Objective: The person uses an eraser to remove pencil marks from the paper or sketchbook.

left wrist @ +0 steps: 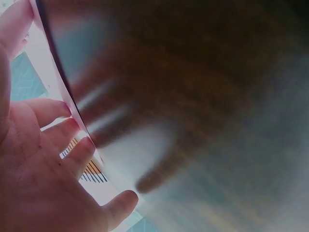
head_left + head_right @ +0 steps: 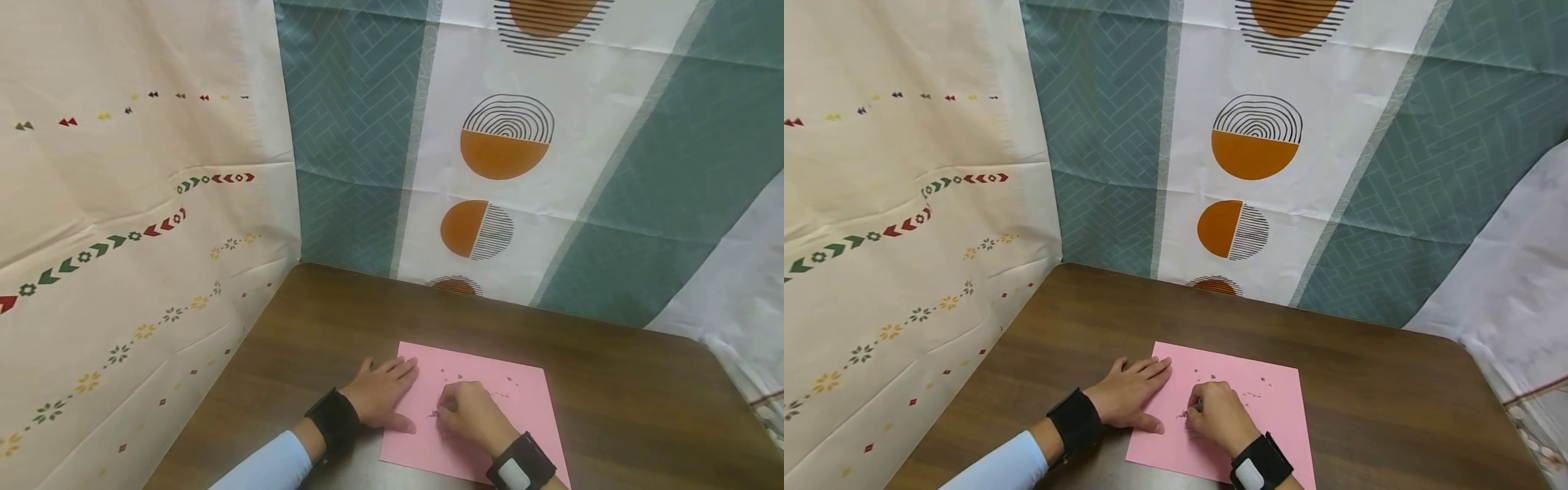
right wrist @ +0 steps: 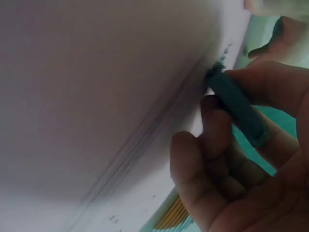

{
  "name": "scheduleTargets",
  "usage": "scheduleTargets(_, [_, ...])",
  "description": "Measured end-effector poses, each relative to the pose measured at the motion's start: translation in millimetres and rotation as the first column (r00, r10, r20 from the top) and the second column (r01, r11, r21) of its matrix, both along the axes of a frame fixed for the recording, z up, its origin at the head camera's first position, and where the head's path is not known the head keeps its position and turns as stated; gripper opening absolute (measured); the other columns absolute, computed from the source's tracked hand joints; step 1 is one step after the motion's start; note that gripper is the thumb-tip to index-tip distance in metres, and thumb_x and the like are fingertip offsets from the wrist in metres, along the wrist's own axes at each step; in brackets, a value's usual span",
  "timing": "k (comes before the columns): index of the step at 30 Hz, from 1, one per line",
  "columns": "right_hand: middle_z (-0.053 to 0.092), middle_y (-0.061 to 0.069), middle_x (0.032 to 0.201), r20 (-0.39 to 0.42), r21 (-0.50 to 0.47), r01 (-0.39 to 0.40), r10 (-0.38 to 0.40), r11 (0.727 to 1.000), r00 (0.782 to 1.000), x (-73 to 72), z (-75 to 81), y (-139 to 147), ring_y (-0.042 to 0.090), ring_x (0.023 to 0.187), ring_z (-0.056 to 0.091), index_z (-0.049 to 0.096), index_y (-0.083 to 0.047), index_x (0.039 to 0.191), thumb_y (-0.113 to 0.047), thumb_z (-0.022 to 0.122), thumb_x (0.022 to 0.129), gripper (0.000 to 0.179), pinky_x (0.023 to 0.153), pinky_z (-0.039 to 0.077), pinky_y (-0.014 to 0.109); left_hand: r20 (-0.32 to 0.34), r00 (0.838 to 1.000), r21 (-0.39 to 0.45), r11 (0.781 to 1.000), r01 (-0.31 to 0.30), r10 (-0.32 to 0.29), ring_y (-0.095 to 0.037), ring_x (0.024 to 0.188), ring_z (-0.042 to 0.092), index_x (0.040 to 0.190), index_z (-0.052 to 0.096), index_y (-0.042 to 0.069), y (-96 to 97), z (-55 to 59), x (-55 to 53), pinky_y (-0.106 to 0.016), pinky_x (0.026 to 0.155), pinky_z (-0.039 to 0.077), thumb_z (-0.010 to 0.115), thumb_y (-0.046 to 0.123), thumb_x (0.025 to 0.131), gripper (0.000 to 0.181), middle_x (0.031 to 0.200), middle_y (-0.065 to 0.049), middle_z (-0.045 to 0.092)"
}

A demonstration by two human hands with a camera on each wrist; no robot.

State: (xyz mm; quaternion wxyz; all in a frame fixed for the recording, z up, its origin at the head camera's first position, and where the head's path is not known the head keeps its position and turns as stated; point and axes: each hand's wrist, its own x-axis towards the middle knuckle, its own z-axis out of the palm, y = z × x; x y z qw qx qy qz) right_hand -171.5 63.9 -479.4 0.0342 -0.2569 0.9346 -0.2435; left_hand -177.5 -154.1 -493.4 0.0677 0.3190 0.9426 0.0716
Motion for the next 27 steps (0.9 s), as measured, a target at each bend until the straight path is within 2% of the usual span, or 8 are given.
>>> scheduleTargets(2, [0.058,-0.010,0.065,0.001,-0.002,0.013,-0.013,1.000,1.000,0.3,-2.5,0.2,0.004,0.056,0.047,0.066,-0.016,0.069,-0.008,0.068,0.068,0.008,0.053,0.046,0.026,0.000,1.000,-0.007,1.000,-0.001,0.001,-0.022,0.135,0.018,0.146,0.030,0.012,0.4,0.1,-0.4,-0.067,0.097,0.025,0.054,0.071,0.075,0.095,0.152,-0.002,0.021])
scheduleTargets(5, [0.055,-0.010,0.063,-0.006,-0.018,0.027,-0.027,0.999,1.000,0.7,-4.4,0.5,0.005,0.053,0.044,0.064,-0.016,0.067,-0.006,0.066,0.066,0.010,0.050,0.043,0.025,0.007,1.000,-0.007,1.000,0.000,0.000,-0.022,0.135,0.017,0.146,0.029,0.013,1.1,-0.6,-0.8,-0.067,0.097,0.024,0.054,0.071,0.075,0.095,0.153,-0.002,0.021])
scheduleTargets(8, [0.057,-0.009,0.063,0.009,-0.014,0.059,-0.059,0.998,0.998,1.6,-5.9,3.3,0.005,0.054,0.045,0.064,-0.016,0.067,-0.006,0.065,0.065,0.010,0.052,0.044,0.026,0.019,1.000,-0.005,1.000,0.004,-0.004,-0.022,0.135,0.016,0.146,0.028,0.012,1.5,-1.3,-0.8,-0.068,0.097,0.023,0.053,0.071,0.076,0.095,0.153,-0.002,0.020])
scheduleTargets(12, [0.060,-0.008,0.065,0.019,0.012,0.146,-0.146,0.989,0.989,2.4,-8.2,13.8,0.007,0.059,0.048,0.064,-0.016,0.067,-0.007,0.066,0.065,0.009,0.058,0.047,0.031,0.029,1.000,-0.007,1.000,-0.001,0.001,-0.022,0.136,0.015,0.146,0.028,0.012,0.4,-0.9,-0.3,-0.068,0.097,0.022,0.052,0.071,0.076,0.095,0.153,-0.002,0.019])
scheduleTargets(21, [0.064,-0.003,0.072,-0.008,0.071,0.319,-0.320,0.945,0.947,6.2,-6.1,62.7,0.013,0.070,0.054,0.062,-0.017,0.068,-0.007,0.066,0.066,0.011,0.068,0.050,0.043,0.040,0.999,0.002,1.000,-0.004,0.004,-0.022,0.136,0.016,0.146,0.027,0.012,1.0,0.7,-0.2,-0.069,0.098,0.020,0.054,0.069,0.076,0.094,0.153,-0.002,0.019])
scheduleTargets(27, [0.065,0.003,0.074,0.040,0.129,0.399,-0.406,0.908,0.913,9.0,-4.5,93.5,0.020,0.072,0.057,0.063,-0.012,0.069,-0.008,0.066,0.069,0.005,0.069,0.049,0.050,0.055,0.998,0.004,1.000,-0.013,0.013,-0.022,0.136,0.016,0.146,0.028,0.012,1.6,1.9,0.5,-0.068,0.098,0.020,0.055,0.068,0.076,0.094,0.153,-0.002,0.019])
